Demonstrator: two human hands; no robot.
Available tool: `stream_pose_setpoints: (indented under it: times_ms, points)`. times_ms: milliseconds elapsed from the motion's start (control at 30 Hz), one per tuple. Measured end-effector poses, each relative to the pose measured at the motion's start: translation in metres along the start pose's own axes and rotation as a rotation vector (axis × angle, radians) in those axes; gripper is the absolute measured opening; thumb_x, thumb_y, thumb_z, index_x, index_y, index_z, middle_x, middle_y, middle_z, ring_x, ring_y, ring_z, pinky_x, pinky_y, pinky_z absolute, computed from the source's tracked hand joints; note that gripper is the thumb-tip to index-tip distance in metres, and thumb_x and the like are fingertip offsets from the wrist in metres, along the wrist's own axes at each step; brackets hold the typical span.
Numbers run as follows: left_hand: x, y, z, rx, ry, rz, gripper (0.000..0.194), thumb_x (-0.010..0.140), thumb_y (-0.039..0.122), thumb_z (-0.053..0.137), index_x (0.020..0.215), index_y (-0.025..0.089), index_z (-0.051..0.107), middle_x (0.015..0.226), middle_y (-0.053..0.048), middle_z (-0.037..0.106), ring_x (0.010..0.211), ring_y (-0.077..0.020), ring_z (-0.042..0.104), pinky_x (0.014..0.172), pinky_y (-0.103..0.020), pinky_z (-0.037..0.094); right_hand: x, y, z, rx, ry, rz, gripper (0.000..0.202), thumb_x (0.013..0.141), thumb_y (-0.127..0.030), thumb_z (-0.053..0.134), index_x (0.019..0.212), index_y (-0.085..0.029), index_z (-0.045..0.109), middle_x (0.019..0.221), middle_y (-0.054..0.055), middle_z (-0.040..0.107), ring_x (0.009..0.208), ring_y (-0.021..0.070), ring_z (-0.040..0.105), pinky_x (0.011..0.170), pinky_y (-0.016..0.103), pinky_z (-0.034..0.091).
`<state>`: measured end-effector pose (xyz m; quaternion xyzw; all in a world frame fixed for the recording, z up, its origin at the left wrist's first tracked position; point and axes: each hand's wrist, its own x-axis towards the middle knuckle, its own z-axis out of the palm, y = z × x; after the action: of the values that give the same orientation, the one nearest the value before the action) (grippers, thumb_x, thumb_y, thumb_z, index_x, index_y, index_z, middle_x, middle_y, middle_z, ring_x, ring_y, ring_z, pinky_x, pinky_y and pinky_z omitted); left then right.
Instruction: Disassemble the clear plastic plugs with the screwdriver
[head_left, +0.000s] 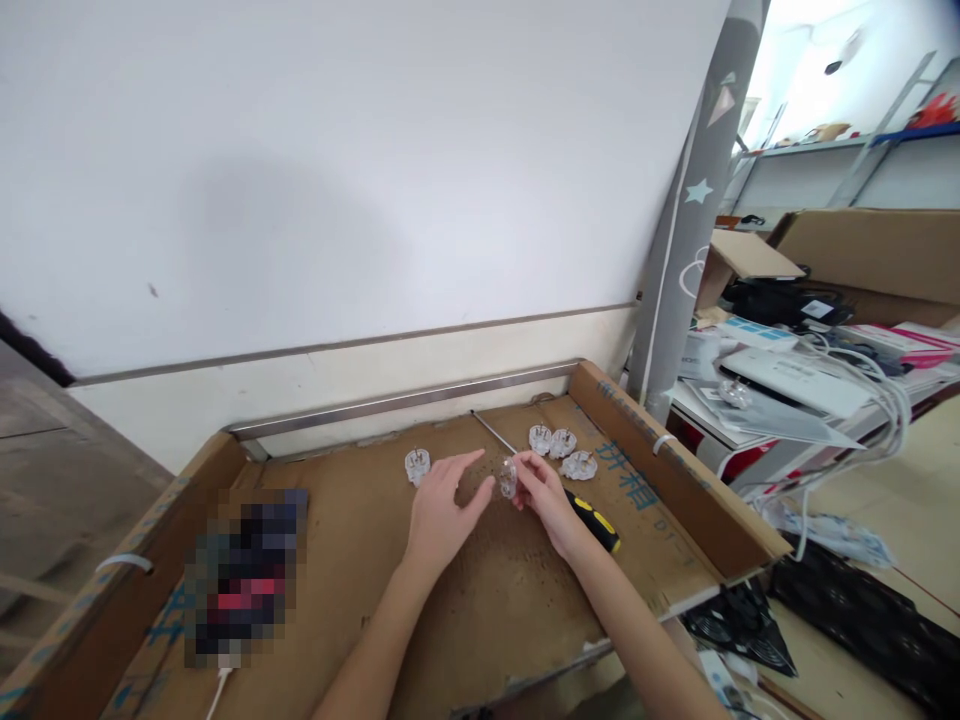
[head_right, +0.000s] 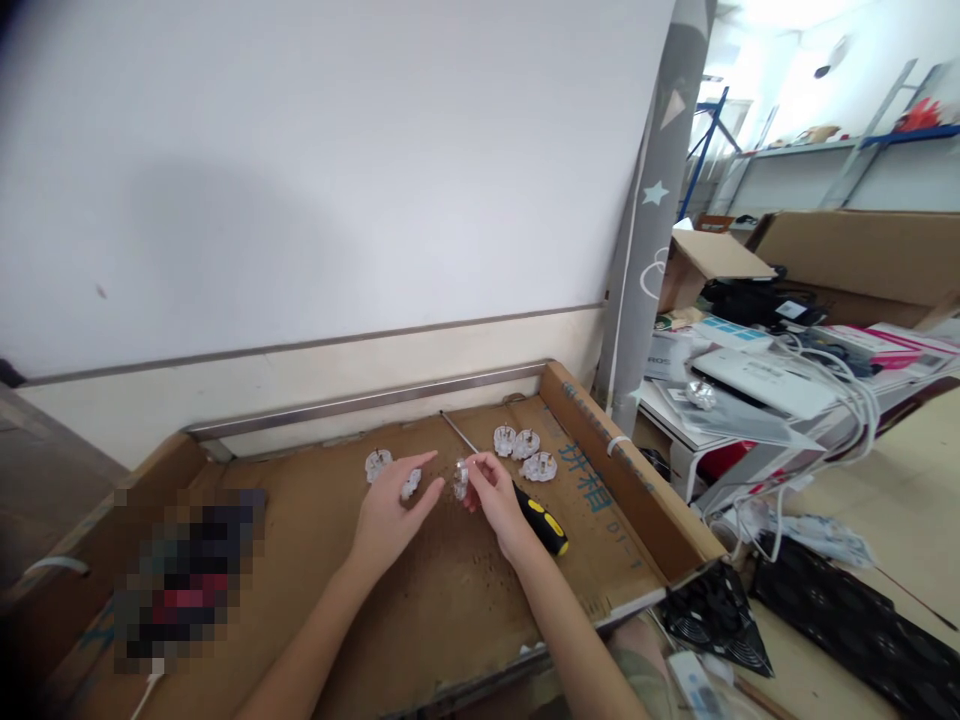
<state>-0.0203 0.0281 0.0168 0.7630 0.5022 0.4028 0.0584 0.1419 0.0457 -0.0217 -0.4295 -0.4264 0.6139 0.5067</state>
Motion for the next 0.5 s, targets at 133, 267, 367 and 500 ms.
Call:
stream_pose_setpoints:
  times_ms: [133,267,367,500]
  points:
    - [0.004,-0.023,-0.019,0.123,0.016,-0.112,0.024,0.082,0.022,0.049,0.104,0.024,0.061,0.109,-0.003,0.064,0.102,-0.0218,0.055,0.09,-0.039,0.042,0.004,0.004,-0.002,-0.046,0.07,-0.041,0.032,0.087,-0.038,0.047,0.103,-0.011,0.052,0.084,0.002,0.055,0.068,0.0051,0.052,0.059,0.02,0.047]
    - [-0.003,-0.035,-0.026,0.231,-0.151,-0.125,0.024,0.08,0.019,0.05,0.097,0.027,0.064,0.11,0.0,0.065,0.104,-0.0241,0.054,0.089,-0.042,0.04,0.005,0.008,0.0,-0.079,0.093,-0.077,0.03,0.087,-0.036,0.048,0.101,-0.01,0.053,0.085,0.003,0.055,0.069,0.0054,0.052,0.061,0.02,0.048]
    - [-0.008,-0.031,-0.019,0.272,-0.216,-0.117,0.023,0.081,0.021,0.051,0.1,0.027,0.063,0.109,0.0,0.065,0.105,-0.0246,0.054,0.09,-0.043,0.038,0.005,0.01,0.001,-0.097,0.097,-0.1,0.029,0.087,-0.036,0.048,0.1,-0.01,0.053,0.083,0.002,0.055,0.067,0.0048,0.052,0.059,0.019,0.047]
    - [-0.011,-0.021,-0.006,0.196,-0.247,-0.049,0.021,0.085,0.028,0.049,0.102,0.026,0.062,0.105,-0.002,0.066,0.099,-0.0229,0.057,0.088,-0.041,0.041,0.005,0.012,0.001,-0.101,0.108,-0.161,0.029,0.087,-0.036,0.049,0.101,-0.01,0.053,0.083,0.002,0.055,0.067,0.0047,0.052,0.058,0.019,0.047]
